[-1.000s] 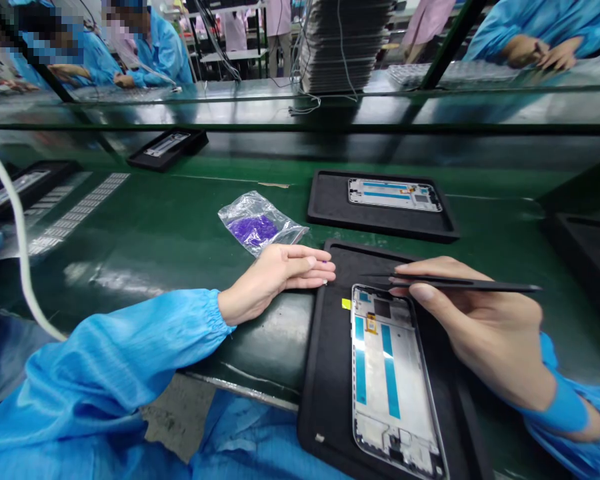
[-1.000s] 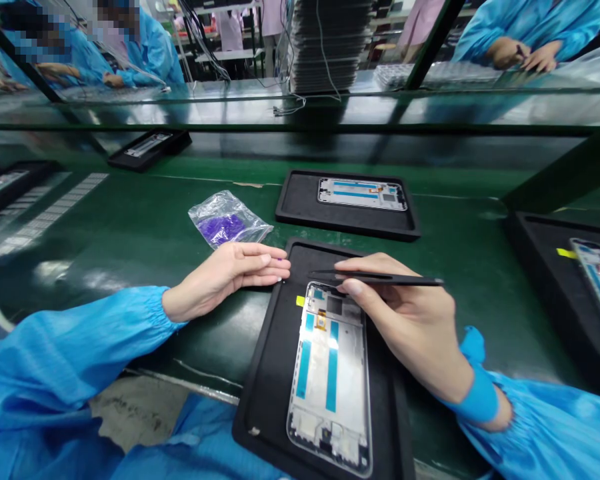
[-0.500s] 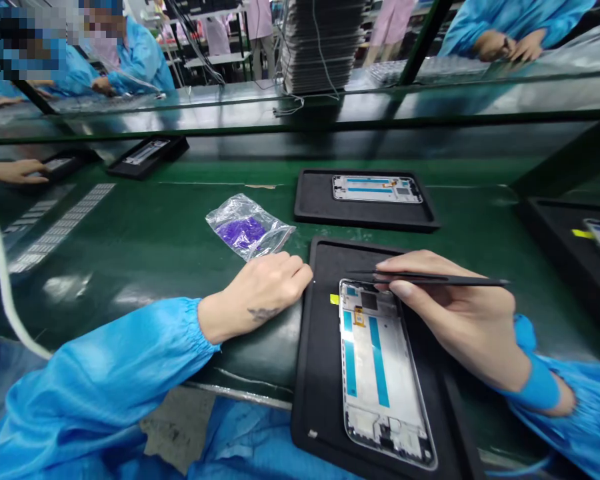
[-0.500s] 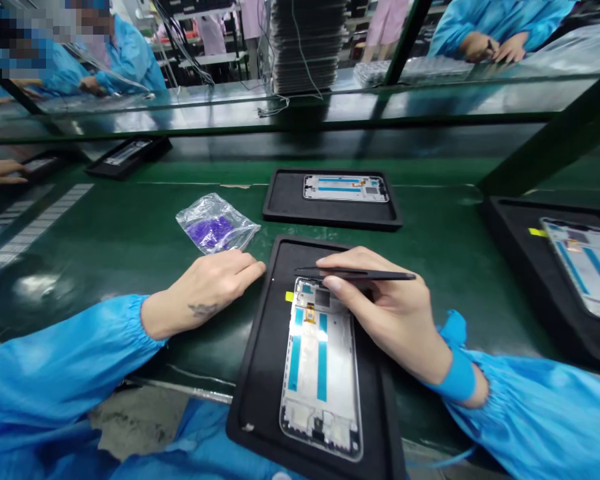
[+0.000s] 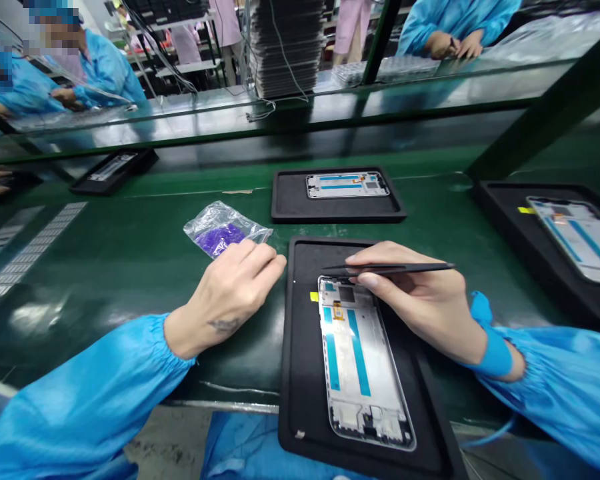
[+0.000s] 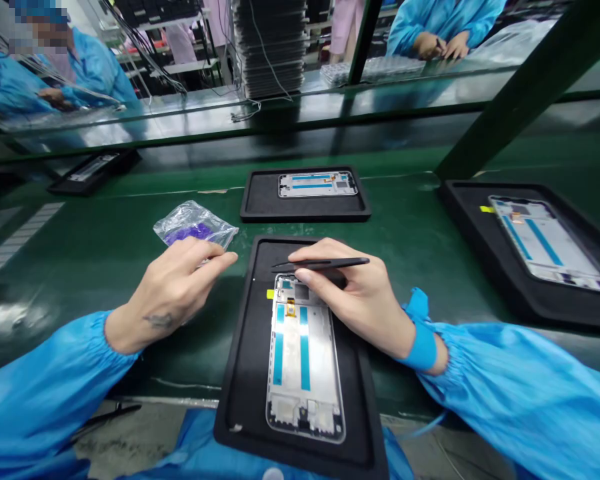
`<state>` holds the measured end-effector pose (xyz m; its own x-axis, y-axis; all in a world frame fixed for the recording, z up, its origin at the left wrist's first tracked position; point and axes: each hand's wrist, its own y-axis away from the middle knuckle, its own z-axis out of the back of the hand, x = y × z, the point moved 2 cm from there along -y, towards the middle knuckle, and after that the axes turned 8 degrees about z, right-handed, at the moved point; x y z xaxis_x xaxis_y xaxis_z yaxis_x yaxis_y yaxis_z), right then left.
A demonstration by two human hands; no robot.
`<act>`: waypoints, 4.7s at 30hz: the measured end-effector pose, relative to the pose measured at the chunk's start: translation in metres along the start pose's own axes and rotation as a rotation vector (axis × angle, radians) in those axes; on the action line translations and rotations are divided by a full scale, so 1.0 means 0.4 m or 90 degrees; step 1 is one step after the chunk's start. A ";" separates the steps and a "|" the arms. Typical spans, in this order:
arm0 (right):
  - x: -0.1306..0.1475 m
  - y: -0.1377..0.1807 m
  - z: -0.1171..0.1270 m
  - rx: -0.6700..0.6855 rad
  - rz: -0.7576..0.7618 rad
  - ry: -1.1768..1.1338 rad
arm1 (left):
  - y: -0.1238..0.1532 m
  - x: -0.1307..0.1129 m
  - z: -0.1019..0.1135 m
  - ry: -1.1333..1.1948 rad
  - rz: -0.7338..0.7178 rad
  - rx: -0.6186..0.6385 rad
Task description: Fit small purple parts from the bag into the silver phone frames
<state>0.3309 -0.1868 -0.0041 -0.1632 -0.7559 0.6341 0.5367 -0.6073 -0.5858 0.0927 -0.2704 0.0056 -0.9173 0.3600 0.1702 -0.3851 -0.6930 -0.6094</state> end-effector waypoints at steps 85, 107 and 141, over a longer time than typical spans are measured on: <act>0.045 -0.034 -0.051 0.009 -0.208 -0.057 | 0.008 -0.040 -0.083 0.881 0.553 0.194; -0.003 0.004 0.046 0.069 0.023 0.107 | -0.011 -0.039 -0.074 0.504 0.231 0.197; -0.057 0.018 0.016 -0.021 -0.251 -0.112 | 0.006 -0.157 0.017 0.302 -0.469 0.063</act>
<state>0.3436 -0.1723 -0.0197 -0.2052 -0.4133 0.8872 0.4351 -0.8504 -0.2956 0.1489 -0.2991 -0.0013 -0.3023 0.9429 0.1399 -0.8890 -0.2260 -0.3983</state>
